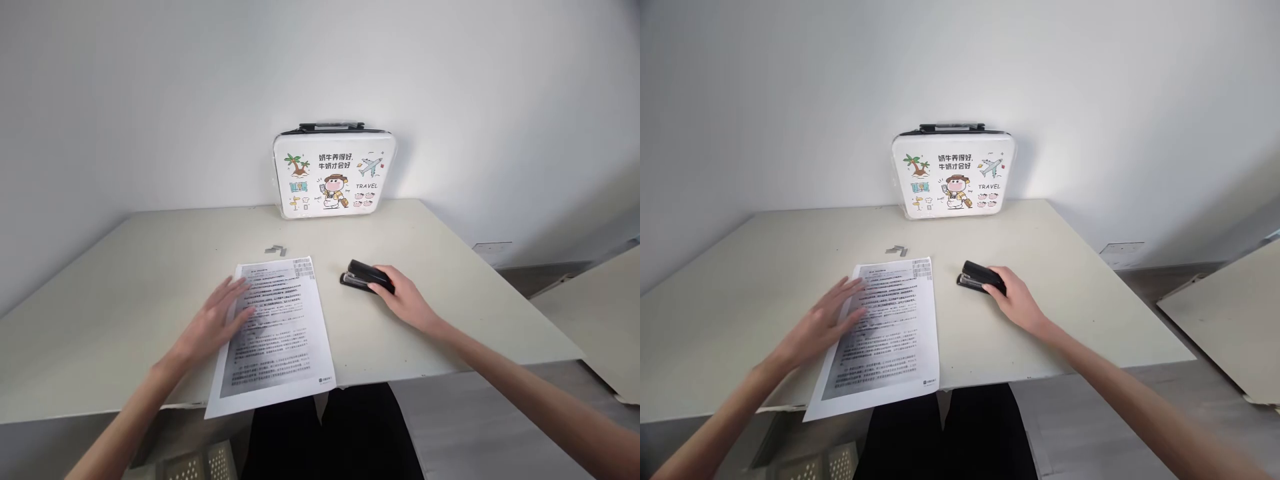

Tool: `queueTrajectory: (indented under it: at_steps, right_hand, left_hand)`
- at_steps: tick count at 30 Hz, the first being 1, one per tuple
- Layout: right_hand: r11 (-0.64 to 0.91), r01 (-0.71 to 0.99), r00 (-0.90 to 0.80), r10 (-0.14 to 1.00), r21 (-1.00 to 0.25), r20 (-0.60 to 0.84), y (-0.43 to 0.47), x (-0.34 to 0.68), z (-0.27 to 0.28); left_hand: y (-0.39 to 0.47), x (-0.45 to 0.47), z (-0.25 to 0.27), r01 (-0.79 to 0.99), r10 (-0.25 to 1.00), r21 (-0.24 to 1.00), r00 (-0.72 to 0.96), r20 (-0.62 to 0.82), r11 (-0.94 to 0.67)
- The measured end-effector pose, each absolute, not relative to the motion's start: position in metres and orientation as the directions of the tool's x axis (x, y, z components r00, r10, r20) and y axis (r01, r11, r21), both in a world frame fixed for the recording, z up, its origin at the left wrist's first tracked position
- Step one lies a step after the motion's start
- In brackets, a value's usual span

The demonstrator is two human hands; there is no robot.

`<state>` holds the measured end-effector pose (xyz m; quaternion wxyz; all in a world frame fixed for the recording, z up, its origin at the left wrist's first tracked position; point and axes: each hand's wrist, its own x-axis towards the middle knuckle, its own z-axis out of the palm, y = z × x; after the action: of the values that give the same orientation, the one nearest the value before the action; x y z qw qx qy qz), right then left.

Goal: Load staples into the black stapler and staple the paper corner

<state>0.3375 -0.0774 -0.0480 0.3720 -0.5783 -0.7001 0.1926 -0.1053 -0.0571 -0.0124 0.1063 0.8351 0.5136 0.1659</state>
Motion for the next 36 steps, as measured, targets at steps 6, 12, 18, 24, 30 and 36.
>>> queueTrajectory:
  at_steps: [6,12,18,24,30,36]
  right_hand:
    - [0.407,0.580,-0.062,0.885,-0.705,0.460,0.030,0.280,-0.066]
    - [0.431,0.525,-0.070,0.881,-0.734,0.467,0.092,0.220,-0.072]
    - [0.434,0.442,-0.137,0.898,-0.785,0.419,0.099,0.198,-0.067]
    - [0.362,0.369,-0.105,0.931,-0.856,0.348,0.046,0.251,-0.073]
    - [0.236,0.397,-0.025,0.969,-0.887,0.246,-0.055,0.334,-0.069]
    - [0.176,0.516,0.024,0.975,-0.838,0.220,-0.141,0.367,-0.061]
  left_hand:
    - [-0.061,-0.148,-0.030,0.845,0.888,0.285,0.398,0.231,-0.453]
    - [-0.061,-0.143,-0.032,0.829,0.880,0.310,0.397,0.262,-0.466]
    - [-0.064,-0.144,-0.029,0.845,0.896,0.309,0.376,0.236,-0.436]
    - [-0.067,-0.140,-0.028,0.871,0.916,0.291,0.350,0.197,-0.396]
    - [-0.069,-0.138,-0.025,0.890,0.924,0.262,0.332,0.188,-0.373]
    - [-0.068,-0.125,-0.033,0.916,0.940,0.260,0.245,0.238,-0.305]
